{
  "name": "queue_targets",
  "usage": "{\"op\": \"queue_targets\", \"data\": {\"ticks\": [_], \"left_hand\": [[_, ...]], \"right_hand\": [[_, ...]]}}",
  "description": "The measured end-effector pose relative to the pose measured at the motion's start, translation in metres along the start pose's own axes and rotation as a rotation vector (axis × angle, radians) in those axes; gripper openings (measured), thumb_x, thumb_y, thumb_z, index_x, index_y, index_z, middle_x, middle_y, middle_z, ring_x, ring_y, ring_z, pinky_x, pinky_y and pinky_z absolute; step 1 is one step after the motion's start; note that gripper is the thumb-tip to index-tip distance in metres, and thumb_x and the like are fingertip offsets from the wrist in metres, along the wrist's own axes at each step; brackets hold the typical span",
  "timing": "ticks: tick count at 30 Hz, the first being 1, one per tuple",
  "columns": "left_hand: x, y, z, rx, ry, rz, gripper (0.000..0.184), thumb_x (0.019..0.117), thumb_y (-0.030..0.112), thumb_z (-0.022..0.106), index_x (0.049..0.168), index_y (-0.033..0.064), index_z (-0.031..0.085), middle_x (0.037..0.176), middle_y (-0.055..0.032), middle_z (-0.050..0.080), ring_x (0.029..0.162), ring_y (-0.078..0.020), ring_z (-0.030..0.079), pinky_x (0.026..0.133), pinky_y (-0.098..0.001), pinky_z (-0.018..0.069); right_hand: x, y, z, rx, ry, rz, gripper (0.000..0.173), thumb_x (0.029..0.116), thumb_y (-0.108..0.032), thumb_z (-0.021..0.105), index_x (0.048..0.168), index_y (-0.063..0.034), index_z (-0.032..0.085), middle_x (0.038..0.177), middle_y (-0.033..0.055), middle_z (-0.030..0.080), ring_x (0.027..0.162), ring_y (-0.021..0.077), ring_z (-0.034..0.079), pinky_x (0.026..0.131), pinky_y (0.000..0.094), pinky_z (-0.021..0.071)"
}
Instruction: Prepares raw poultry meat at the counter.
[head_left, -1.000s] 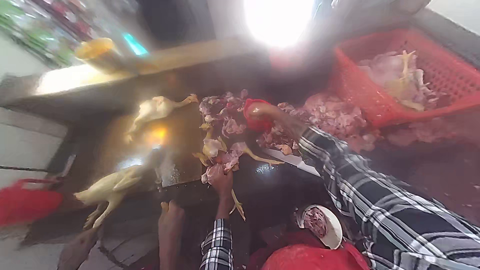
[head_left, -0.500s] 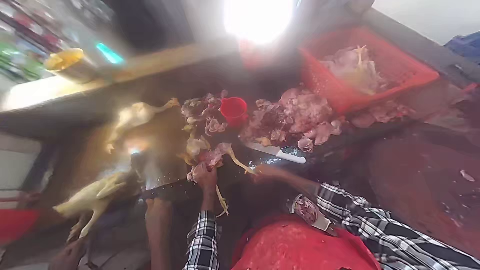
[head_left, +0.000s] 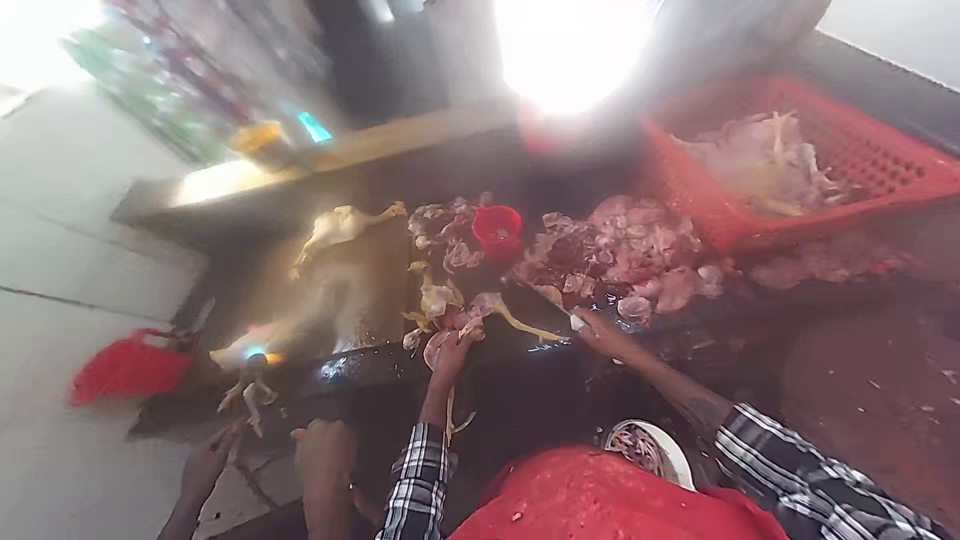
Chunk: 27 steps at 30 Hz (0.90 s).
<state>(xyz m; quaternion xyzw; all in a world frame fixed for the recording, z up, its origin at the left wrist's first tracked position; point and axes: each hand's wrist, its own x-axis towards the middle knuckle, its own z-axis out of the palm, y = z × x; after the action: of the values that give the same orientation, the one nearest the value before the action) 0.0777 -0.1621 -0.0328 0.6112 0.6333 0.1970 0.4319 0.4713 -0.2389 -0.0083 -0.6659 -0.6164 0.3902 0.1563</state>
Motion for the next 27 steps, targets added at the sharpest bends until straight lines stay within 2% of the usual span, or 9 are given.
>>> {"op": "queue_targets", "data": {"ticks": [2, 4, 6, 9, 15, 17, 20, 23, 27], "left_hand": [[0.001, -0.008, -0.006, -0.049, -0.024, -0.038, 0.043, 0.1019, 0.041, 0.06, 0.123, 0.0043, 0.068, 0.117, -0.0165, 0.069, 0.111, -0.027, 0.065, 0.1, -0.0518, 0.0497], [0.005, -0.014, -0.01, -0.109, -0.022, -0.05, 0.041, 0.1004, 0.042, 0.062, 0.122, 0.0072, 0.069, 0.115, -0.0125, 0.071, 0.107, -0.023, 0.066, 0.097, -0.0484, 0.052], [0.007, -0.015, -0.01, -0.188, -0.018, -0.037, 0.038, 0.1002, 0.038, 0.063, 0.121, 0.0068, 0.069, 0.112, -0.0109, 0.071, 0.101, -0.0204, 0.066, 0.092, -0.0444, 0.0537], [0.003, -0.011, -0.012, -0.276, -0.019, -0.035, 0.037, 0.1009, 0.035, 0.063, 0.12, 0.0041, 0.069, 0.11, -0.0109, 0.07, 0.096, -0.0187, 0.066, 0.088, -0.0413, 0.0545], [0.004, -0.025, -0.005, -0.136, 0.086, 0.059, 0.035, 0.1011, 0.037, 0.061, 0.095, 0.0047, 0.073, 0.09, -0.0084, 0.071, 0.085, -0.0198, 0.066, 0.085, -0.0442, 0.0539], [-0.003, -0.028, -0.001, -0.04, 0.172, 0.13, 0.033, 0.1024, 0.034, 0.059, 0.106, 0.0053, 0.074, 0.105, -0.0101, 0.072, 0.102, -0.0212, 0.068, 0.097, -0.0454, 0.0532], [-0.017, -0.036, 0.007, 0.052, 0.31, 0.179, 0.036, 0.1005, 0.023, 0.06, 0.131, 0.0051, 0.067, 0.138, -0.0144, 0.063, 0.135, -0.0275, 0.054, 0.118, -0.0483, 0.0389], [-0.019, -0.047, 0.014, 0.051, 0.391, 0.189, 0.046, 0.0964, 0.017, 0.064, 0.14, 0.0066, 0.06, 0.143, -0.012, 0.06, 0.138, -0.0258, 0.053, 0.118, -0.047, 0.0399], [-0.014, -0.052, 0.005, 0.087, 0.423, 0.196, 0.052, 0.0978, 0.027, 0.066, 0.145, 0.0083, 0.056, 0.146, -0.0112, 0.058, 0.139, -0.0256, 0.051, 0.119, -0.0482, 0.037]], "right_hand": [[-0.018, -0.015, -0.005, 0.527, -0.147, 0.067, 0.039, 0.1082, -0.022, 0.036, 0.144, -0.0107, 0.047, 0.099, 0.0097, 0.066, 0.07, 0.0197, 0.066, 0.063, 0.037, 0.0586], [-0.027, -0.029, -0.001, 0.783, -0.345, 0.2, 0.041, 0.1116, -0.043, 0.032, 0.129, -0.012, 0.052, 0.086, 0.0084, 0.065, 0.061, 0.0214, 0.064, 0.057, 0.0395, 0.0585], [-0.024, -0.04, 0.018, 0.541, -0.387, 0.217, 0.049, 0.1108, -0.051, 0.031, 0.126, -0.0112, 0.056, 0.076, 0.0061, 0.058, 0.055, 0.0179, 0.058, 0.053, 0.037, 0.0551], [-0.018, -0.048, 0.047, 0.127, -0.411, 0.157, 0.057, 0.1089, -0.056, 0.033, 0.128, -0.0105, 0.062, 0.083, 0.0121, 0.06, 0.062, 0.0233, 0.056, 0.061, 0.045, 0.0512], [0.002, -0.051, 0.074, 0.066, -0.477, 0.176, 0.061, 0.1084, -0.058, 0.031, 0.121, -0.0082, 0.064, 0.081, 0.0101, 0.06, 0.058, 0.0205, 0.055, 0.056, 0.0411, 0.051], [0.014, -0.061, 0.076, 0.04, -0.499, 0.17, 0.063, 0.1081, -0.06, 0.029, 0.12, -0.0079, 0.063, 0.08, 0.0096, 0.059, 0.058, 0.0204, 0.054, 0.055, 0.0405, 0.0501], [0.04, -0.072, 0.087, 0.056, -0.521, 0.175, 0.065, 0.1071, -0.062, 0.031, 0.123, -0.0076, 0.062, 0.079, 0.0093, 0.057, 0.059, 0.0202, 0.053, 0.056, 0.0399, 0.049], [0.054, -0.089, 0.103, 0.153, -0.525, 0.233, 0.062, 0.1064, -0.064, 0.031, 0.118, -0.0107, 0.061, 0.072, 0.0043, 0.053, 0.052, 0.016, 0.049, 0.049, 0.0345, 0.0456], [0.076, -0.107, 0.117, 0.232, -0.593, 0.265, 0.059, 0.1063, -0.064, 0.028, 0.108, -0.0132, 0.058, 0.067, 0.0013, 0.048, 0.047, 0.0138, 0.045, 0.044, 0.0312, 0.0425]]}}
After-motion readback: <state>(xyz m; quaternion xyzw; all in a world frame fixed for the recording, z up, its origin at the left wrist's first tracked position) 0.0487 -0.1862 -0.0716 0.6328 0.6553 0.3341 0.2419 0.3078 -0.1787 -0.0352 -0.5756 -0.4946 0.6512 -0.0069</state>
